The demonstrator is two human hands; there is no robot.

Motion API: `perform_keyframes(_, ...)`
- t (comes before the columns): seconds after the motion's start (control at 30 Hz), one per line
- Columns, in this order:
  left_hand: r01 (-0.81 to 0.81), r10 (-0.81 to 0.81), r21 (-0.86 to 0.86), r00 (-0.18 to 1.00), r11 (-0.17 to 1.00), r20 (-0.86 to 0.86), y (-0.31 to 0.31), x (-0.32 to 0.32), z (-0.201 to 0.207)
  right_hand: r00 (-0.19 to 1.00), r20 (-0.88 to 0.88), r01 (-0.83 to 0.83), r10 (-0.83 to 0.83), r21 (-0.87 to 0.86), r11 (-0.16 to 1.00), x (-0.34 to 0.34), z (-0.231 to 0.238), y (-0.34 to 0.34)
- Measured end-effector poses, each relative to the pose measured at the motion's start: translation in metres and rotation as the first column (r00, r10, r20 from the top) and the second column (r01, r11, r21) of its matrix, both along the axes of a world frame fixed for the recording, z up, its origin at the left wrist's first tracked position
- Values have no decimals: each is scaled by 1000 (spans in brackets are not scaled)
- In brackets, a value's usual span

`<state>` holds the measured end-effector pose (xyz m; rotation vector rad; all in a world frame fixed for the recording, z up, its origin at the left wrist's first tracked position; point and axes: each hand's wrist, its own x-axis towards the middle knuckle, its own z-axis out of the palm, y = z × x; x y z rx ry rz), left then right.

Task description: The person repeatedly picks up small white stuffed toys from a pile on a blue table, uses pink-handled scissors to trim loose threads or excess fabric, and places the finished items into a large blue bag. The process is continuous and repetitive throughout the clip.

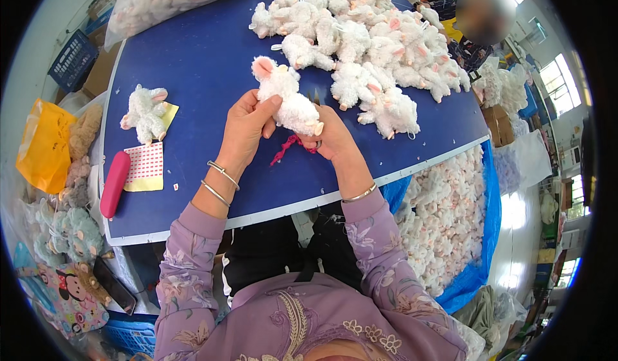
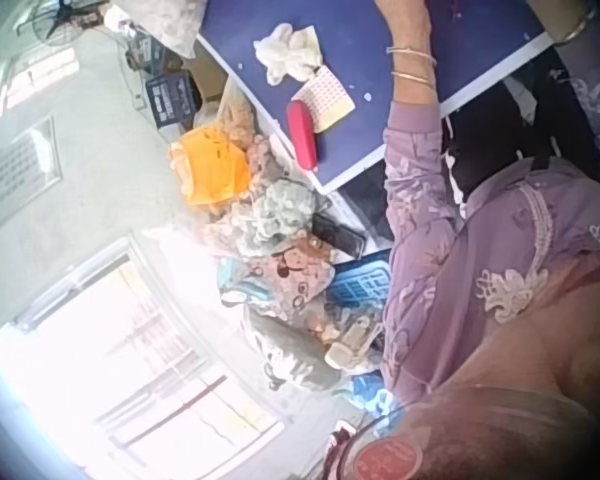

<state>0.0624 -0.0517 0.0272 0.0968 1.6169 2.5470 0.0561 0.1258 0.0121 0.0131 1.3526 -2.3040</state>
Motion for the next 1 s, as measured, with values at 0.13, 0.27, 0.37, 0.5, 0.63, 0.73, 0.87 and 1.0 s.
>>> perform_keyframes(0.13,-12,11,31,999,999,40,-2,-3,-5,1000,17,-26,25,25,999,0,4,-1)
perform_keyframes(0.27,116,-118,25,973,993,197,-7,0,3,976,-113,202,-185,162,966,1,6,-9)
perform_keyframes(0.37,102,-99,-14,984,995,148,2,6,9,932,-233,319,-278,163,934,2,5,-15)
perform_keyframes(0.5,-10,5,109,999,994,48,-4,-1,1,933,-264,278,-244,102,955,5,7,-14)
perform_keyframes(0.63,-158,153,183,987,970,42,-5,-6,-3,862,-473,313,-181,216,925,11,11,-17)
perform_keyframes(0.73,-165,159,182,986,969,44,-5,-7,-3,741,-633,457,-223,232,859,22,17,-33)
perform_keyframes(0.87,-152,150,168,988,974,26,-5,-6,-1,780,-577,433,-241,221,874,17,13,-28)
perform_keyframes(1.0,-164,162,207,986,965,29,-4,-6,-2,837,-434,433,-333,153,888,21,16,-25)
